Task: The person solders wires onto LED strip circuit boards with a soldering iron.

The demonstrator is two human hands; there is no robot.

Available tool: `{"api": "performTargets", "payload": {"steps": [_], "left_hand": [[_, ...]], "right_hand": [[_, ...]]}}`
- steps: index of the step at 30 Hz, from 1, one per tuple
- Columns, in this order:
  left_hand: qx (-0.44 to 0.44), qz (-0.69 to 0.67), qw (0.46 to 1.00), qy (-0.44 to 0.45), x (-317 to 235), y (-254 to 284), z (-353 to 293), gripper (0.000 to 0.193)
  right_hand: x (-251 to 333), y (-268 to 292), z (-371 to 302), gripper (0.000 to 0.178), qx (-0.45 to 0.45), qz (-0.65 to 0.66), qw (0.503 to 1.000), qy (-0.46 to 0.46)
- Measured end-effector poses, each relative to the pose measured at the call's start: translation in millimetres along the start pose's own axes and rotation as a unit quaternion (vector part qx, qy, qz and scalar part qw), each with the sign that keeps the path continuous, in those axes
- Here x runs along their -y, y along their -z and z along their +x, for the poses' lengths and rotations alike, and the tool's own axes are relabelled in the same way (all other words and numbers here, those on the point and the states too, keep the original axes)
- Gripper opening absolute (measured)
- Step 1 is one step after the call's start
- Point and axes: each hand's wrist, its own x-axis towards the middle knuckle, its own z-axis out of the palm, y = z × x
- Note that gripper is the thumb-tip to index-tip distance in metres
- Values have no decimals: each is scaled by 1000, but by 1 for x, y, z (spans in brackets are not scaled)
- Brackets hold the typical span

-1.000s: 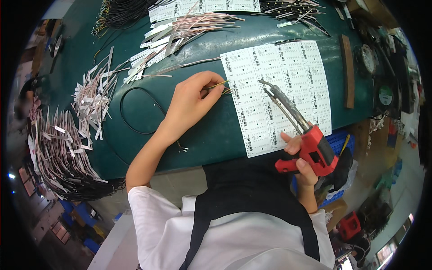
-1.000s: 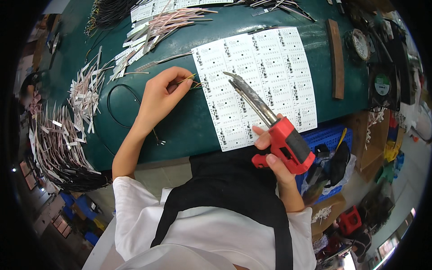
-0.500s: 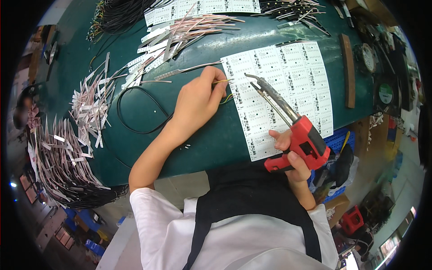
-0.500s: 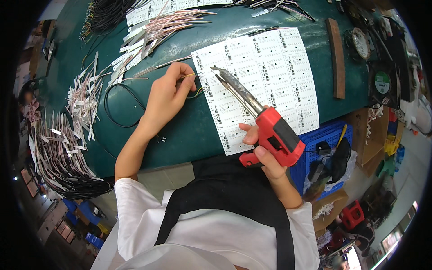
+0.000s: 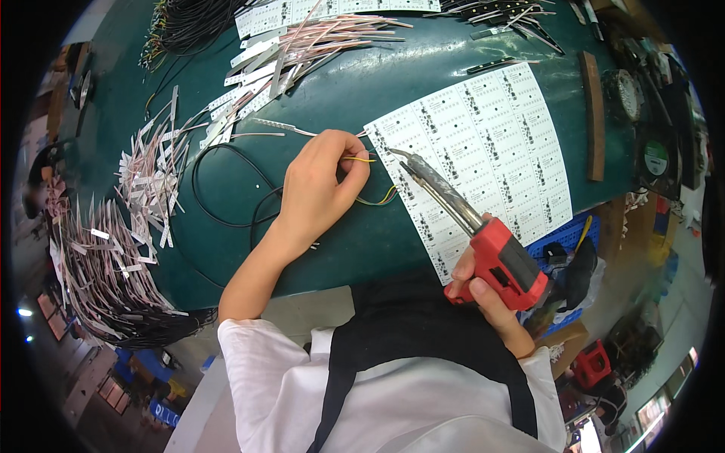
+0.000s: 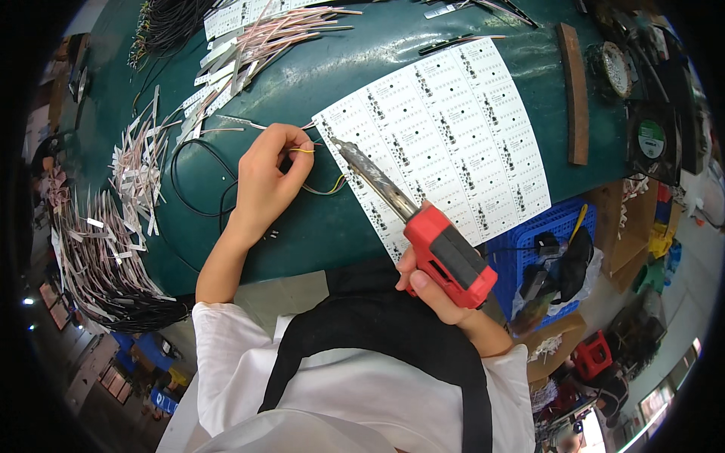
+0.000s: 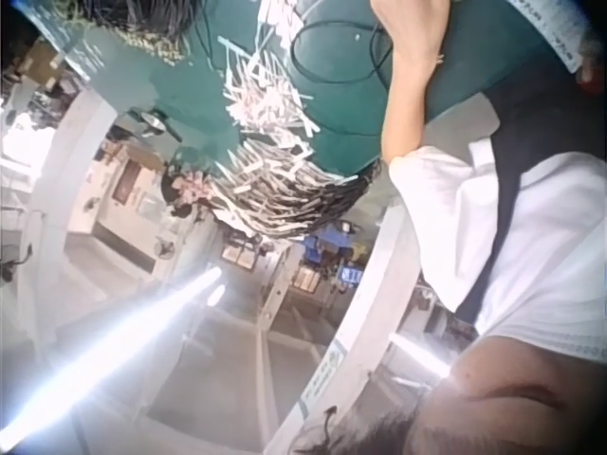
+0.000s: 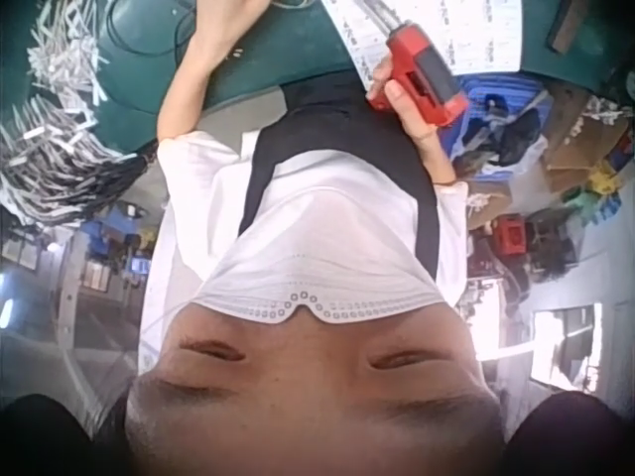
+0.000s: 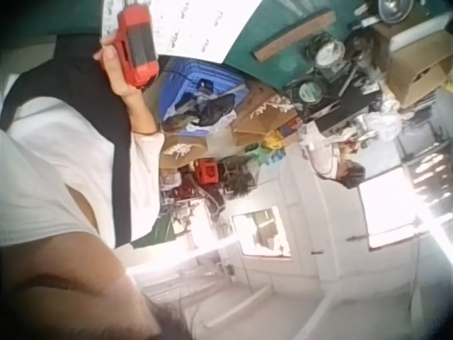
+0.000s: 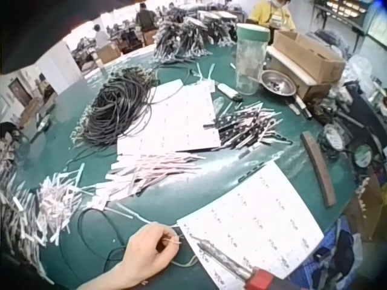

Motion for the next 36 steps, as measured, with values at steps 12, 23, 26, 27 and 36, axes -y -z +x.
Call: {"api": "performTargets", "payload": {"steps": [12,23,26,27,36], "left_hand": [[0,-2,1000,18,4,-3,2,9],[1,10,1000,24,5,-1,3,9],[0,10,1000,21,5,-1,4,9],[0,4,1000,18,5,-1,5,9],[11,-3,1000,22,6,2,9,6]], "right_hand": [[7,-16,10,19,-44,-24,997,-64],[12,-19,16,23,-64,-76,993,-67],[13,-21,17,28,-69,-102,990,-61],[14,-22,17,32,-80,-109,989,-57],[12,-20,16,50,-84,-112,989,-47]]}}
